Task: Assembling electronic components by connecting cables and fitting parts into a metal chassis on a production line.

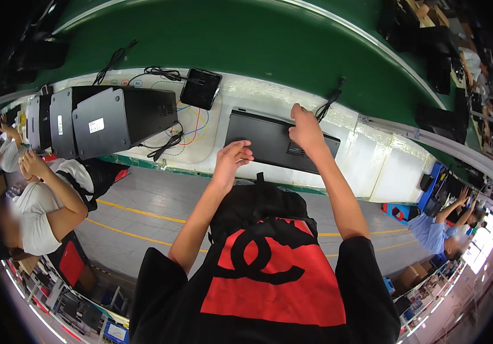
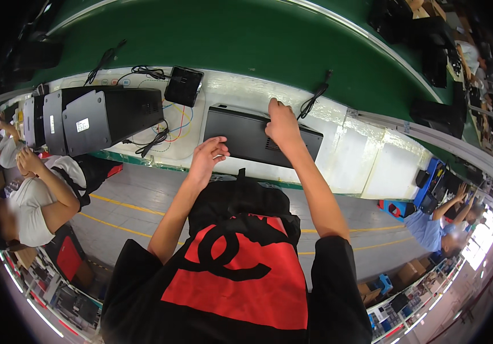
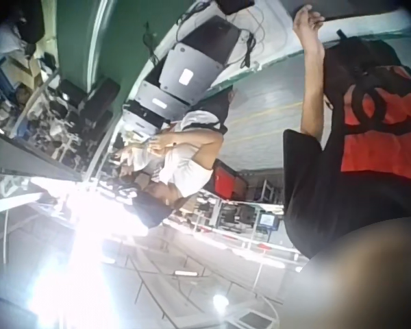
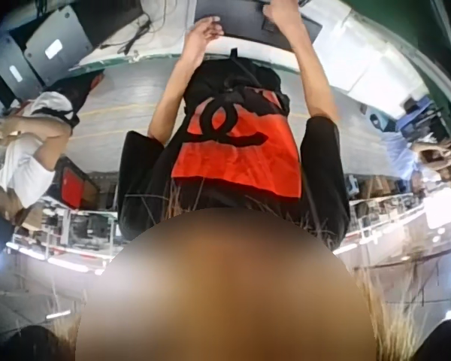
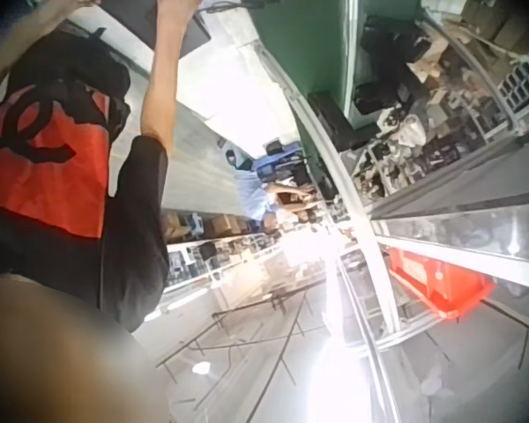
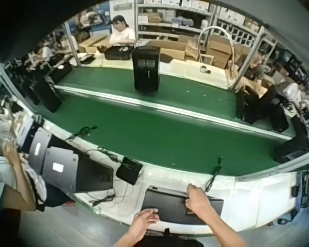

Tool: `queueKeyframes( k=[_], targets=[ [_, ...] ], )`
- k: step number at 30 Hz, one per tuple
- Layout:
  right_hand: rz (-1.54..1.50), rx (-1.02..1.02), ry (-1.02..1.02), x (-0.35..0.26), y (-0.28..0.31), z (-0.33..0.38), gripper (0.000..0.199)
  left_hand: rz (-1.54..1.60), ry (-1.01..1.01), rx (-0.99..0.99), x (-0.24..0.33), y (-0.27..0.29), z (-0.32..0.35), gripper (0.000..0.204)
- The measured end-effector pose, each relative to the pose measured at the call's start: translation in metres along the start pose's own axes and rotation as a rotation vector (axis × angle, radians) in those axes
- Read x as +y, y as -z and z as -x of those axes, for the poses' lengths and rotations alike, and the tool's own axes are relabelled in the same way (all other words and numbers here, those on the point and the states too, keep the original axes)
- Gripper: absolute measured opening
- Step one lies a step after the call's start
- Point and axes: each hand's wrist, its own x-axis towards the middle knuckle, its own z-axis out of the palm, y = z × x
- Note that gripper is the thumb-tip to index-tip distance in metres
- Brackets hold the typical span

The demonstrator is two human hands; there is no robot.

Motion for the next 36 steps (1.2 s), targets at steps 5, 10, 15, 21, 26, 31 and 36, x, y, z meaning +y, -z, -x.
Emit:
queueKeyframes(
  k=[5,10,15,21,26,31,36],
  targets=[
    [-0.042,-0.141,-0.102,0.007,-0.009,-0.006,0.028,-0.023,-0.071,0.035,0.007,0.019,0.000,0.029],
    [-0.124,-0.159,-0.085,0.011,0.001,0.001,0.021,-0.205,-0.288,0.204,0.003,0.036,-0.019,0.028],
    [-0.365,-0.199,-0.088,0.117,0.014,0.014,0.030,-0.542,-0.384,0.029,-0.027,0.053,-0.034,0.063],
    [-1.055,-0.116,-0.307,0.232,-0.074,0.061,0.045,-0.467,-0.426,-0.107,-0.058,0.068,-0.032,0.097],
    [-1.646,0.239,-0.289,0.239,-0.136,0.048,0.041,-0.559,-0.422,-0.037,-0.064,0.071,-0.056,0.084],
    [-1.521,0.157,-0.490,0.217,-0.090,0.062,0.055,-0.511,-0.351,-0.039,-0.029,0.070,-0.050,0.058],
    [-1.240,0.298,-0.463,0.088,0.107,0.091,0.076,-0.362,-0.450,-0.037,0.000,0.040,-0.043,0.043]
  ],
)
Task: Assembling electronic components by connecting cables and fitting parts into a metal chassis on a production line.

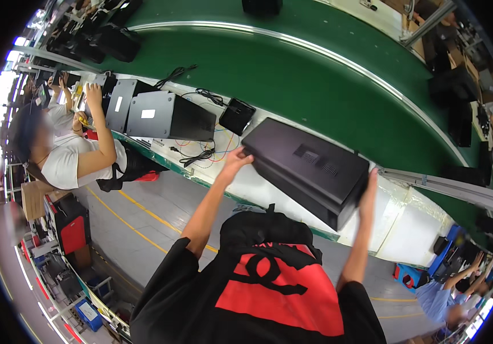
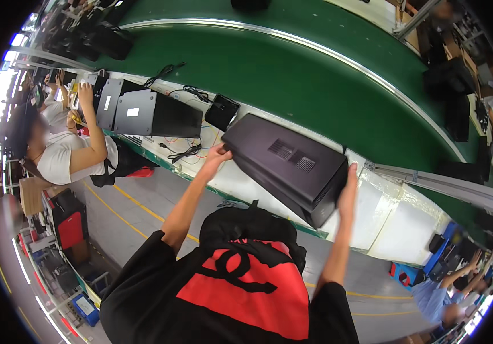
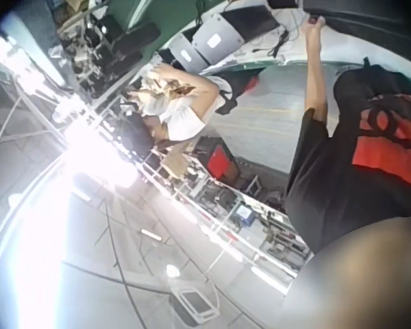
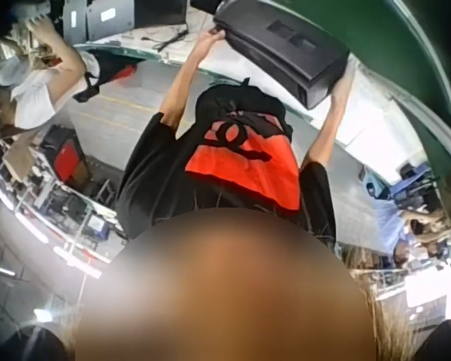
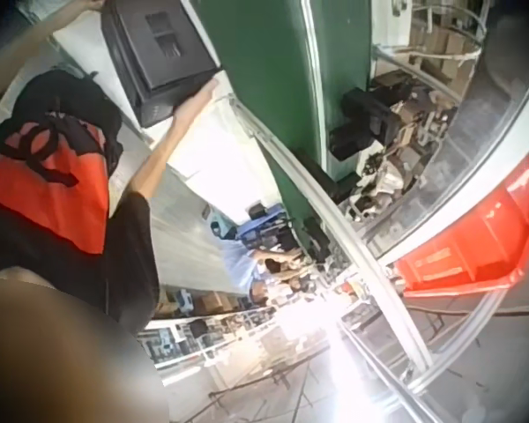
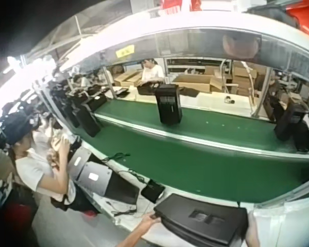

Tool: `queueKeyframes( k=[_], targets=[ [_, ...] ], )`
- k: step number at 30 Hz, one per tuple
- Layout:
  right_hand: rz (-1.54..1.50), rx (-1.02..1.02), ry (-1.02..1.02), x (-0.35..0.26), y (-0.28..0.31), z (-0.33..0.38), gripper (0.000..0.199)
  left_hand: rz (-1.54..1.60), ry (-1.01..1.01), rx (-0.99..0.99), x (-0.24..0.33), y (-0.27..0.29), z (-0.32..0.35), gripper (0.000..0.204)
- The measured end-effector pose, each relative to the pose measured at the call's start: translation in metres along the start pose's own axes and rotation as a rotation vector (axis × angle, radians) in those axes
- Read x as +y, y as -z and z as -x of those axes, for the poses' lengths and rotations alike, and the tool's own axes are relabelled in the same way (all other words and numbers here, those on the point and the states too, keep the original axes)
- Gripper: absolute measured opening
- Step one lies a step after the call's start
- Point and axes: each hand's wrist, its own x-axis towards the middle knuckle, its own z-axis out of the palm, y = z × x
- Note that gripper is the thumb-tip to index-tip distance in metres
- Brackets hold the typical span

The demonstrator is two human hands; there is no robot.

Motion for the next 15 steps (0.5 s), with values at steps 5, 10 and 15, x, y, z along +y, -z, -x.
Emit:
queueKeyframes(
  k=[5,10,15],
  targets=[
    [0.212,-0.293,0.197,-0.121,-0.019,-0.005,0.042,0.057,0.102,0.029,0.008,-0.057,-0.062,0.063],
    [0.018,-0.241,-0.132,-0.183,-0.118,-0.037,0.037,0.013,0.011,0.053,0.048,-0.053,-0.062,0.048],
    [-0.399,0.172,-0.294,-0.181,-0.081,-0.169,0.031,0.328,-0.192,0.432,0.120,0.043,0.059,0.030]
  ],
)
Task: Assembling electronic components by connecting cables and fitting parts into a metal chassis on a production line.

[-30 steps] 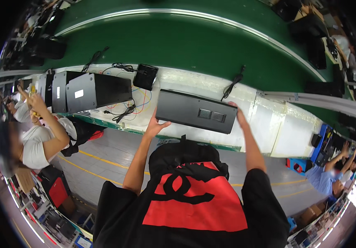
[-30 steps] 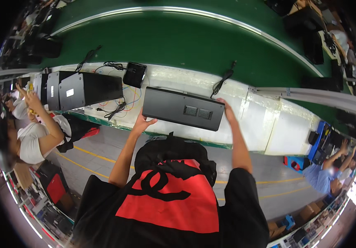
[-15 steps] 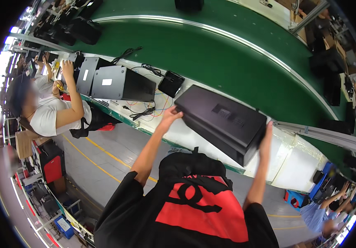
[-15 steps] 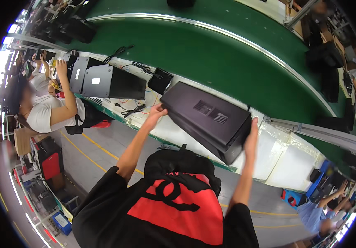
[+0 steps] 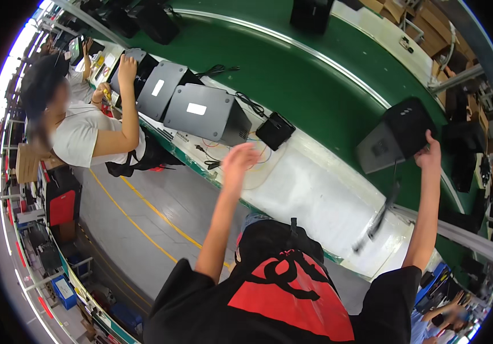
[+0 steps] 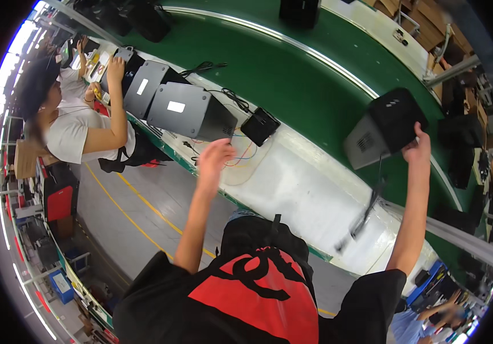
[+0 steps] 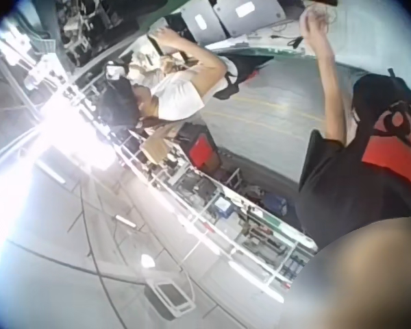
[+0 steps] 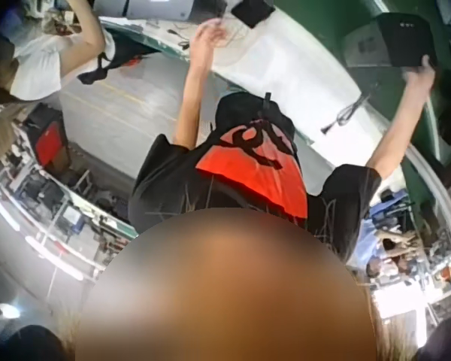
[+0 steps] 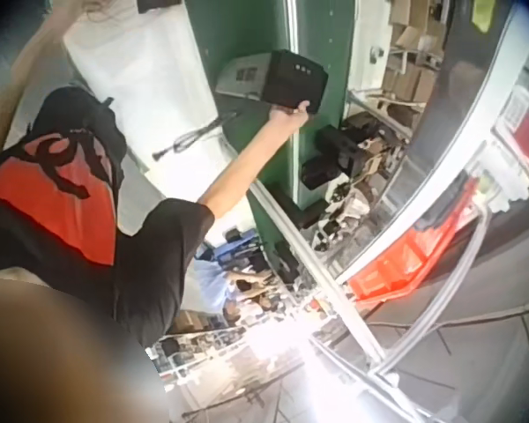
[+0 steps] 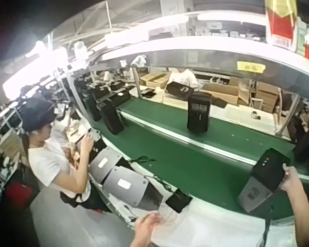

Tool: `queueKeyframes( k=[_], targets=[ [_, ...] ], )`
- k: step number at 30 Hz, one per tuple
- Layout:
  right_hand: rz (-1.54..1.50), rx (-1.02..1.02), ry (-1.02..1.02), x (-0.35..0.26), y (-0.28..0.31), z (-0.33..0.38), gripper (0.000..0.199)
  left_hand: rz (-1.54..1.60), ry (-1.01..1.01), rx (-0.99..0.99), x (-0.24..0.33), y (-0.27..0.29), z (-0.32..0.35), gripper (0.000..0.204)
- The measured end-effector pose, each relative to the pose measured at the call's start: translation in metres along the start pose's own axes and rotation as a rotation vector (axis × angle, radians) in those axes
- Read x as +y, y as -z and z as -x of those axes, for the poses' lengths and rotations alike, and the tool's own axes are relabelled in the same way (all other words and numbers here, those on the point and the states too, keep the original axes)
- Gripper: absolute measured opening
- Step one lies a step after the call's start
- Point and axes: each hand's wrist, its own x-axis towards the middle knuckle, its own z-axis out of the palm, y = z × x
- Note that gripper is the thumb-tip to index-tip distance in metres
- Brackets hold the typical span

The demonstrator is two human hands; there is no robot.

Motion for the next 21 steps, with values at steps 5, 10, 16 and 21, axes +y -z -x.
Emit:
queueKeyframes(
  k=[5,10,16,21],
  targets=[
    [-0.411,-0.196,-0.084,-0.037,0.055,-0.164,0.044,0.275,-0.194,0.250,0.053,0.102,0.013,0.041],
    [-0.842,-0.004,0.003,-0.068,0.143,-0.254,0.041,0.580,-0.051,0.211,0.062,0.113,-0.042,0.039],
    [-0.682,-0.178,0.143,-0.038,0.128,-0.272,0.040,0.618,-0.011,0.168,0.076,0.104,-0.060,0.025],
    [-0.591,-0.022,0.269,-0.019,0.093,-0.235,0.030,0.751,0.000,0.150,0.072,0.093,-0.093,0.030]
  ],
)
